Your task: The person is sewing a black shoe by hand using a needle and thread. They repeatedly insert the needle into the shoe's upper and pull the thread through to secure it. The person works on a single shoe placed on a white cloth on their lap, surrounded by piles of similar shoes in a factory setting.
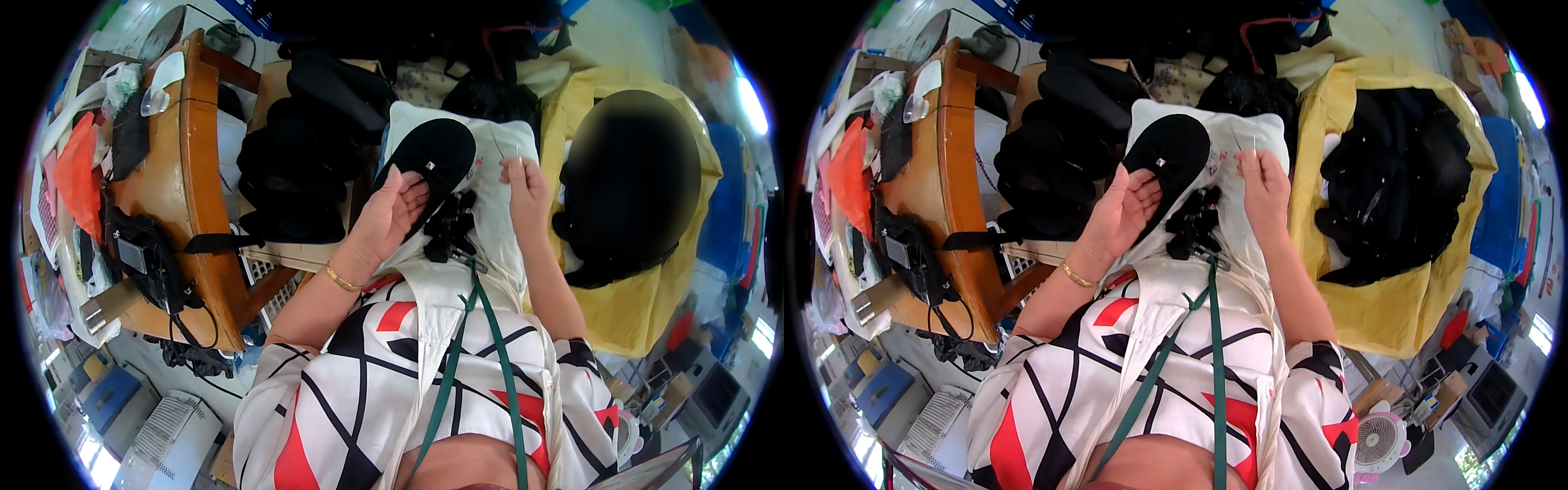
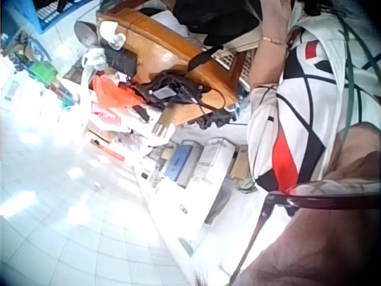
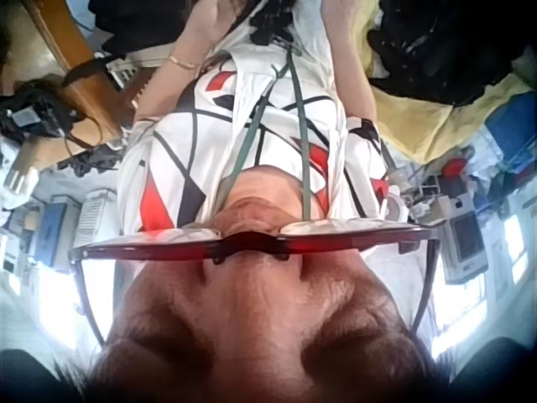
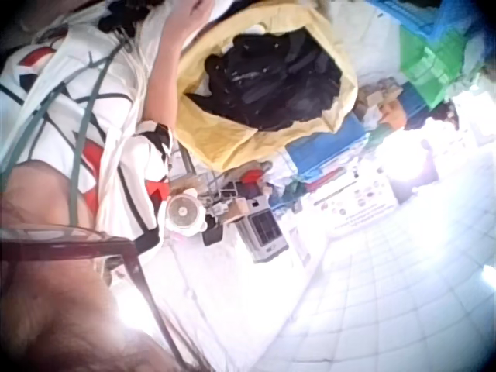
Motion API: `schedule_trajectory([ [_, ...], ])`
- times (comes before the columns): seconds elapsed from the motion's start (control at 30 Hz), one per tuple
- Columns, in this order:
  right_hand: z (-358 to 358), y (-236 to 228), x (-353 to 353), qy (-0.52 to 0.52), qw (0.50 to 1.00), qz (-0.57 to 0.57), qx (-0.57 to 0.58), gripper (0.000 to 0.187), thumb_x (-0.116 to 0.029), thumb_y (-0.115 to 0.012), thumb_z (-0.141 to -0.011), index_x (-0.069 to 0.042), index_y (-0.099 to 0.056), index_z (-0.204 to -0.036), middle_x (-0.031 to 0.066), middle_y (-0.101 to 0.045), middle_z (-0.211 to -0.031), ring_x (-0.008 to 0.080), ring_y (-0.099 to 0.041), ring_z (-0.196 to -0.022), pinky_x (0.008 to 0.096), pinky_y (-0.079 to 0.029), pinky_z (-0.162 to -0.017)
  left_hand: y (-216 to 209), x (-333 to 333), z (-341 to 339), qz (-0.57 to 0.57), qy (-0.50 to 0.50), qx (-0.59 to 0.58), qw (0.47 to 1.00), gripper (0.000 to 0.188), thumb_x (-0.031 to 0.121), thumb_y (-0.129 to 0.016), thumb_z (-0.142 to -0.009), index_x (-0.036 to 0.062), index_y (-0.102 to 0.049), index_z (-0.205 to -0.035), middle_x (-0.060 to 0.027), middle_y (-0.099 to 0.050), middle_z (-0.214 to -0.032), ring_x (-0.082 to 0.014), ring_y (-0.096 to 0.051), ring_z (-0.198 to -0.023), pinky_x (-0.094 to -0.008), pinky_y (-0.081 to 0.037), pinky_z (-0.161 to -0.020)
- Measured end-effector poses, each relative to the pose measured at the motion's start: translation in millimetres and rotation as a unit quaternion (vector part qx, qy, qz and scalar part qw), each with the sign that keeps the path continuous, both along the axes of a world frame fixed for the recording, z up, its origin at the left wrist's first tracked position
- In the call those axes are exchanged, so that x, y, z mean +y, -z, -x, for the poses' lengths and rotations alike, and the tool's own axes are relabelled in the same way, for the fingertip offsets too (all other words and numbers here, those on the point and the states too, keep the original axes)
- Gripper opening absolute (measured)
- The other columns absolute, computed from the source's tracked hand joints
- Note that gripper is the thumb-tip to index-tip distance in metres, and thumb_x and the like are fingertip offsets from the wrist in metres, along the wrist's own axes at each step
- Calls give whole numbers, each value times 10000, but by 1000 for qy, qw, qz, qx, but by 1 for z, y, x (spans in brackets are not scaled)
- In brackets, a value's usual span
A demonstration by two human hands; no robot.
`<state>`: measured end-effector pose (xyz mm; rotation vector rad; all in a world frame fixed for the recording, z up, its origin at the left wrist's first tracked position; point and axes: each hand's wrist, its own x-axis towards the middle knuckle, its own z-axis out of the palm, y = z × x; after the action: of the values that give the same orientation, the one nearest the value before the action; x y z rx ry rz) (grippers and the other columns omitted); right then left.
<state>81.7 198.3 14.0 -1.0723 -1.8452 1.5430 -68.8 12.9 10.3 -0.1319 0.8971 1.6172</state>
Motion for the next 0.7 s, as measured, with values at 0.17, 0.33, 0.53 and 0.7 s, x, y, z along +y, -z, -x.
schedule_trajectory([
  [0.17, -8, 12, -7, -19, 998, 61, 5, 260, -243, -555, -1018, -2, -646, -981, -1, -581, -804, 73, -522, -767, 218, -440, -735, -4, 18, -5, -53, -47, -94, 993, 891, 725, -300, -941, 12, -302, -1477, -203, -362, -1506, -315, -309, -1396, -403, -154, -1195],
  [0.33, 0, 20, -4, -41, 995, 85, -15, 285, -264, -562, -1015, 7, -648, -1025, 1, -610, -858, 82, -544, -801, 228, -460, -764, -6, 27, -8, -74, -50, -105, 990, 925, 724, -260, -948, 23, -153, -1543, -208, -236, -1580, -331, -226, -1450, -404, -101, -1206],
  [0.53, 12, 22, 2, -76, 985, 156, -23, 341, -337, -589, -989, -2, -637, -1034, -1, -613, -874, 90, -535, -793, 254, -456, -730, -9, 28, -17, -64, -4, -114, 991, 916, 736, -288, -932, 44, -199, -1525, -188, -234, -1575, -348, -243, -1428, -429, -140, -1192],
  [0.7, 5, 9, 5, -93, 981, 161, -51, 424, -415, -632, -943, 5, -672, -898, 7, -603, -738, 83, -513, -718, 294, -453, -639, -2, 14, -22, -61, 64, -58, 994, 685, 596, -417, -976, 111, -367, -1457, -98, -449, -1444, -282, -407, -1313, -429, -298, -1116],
])
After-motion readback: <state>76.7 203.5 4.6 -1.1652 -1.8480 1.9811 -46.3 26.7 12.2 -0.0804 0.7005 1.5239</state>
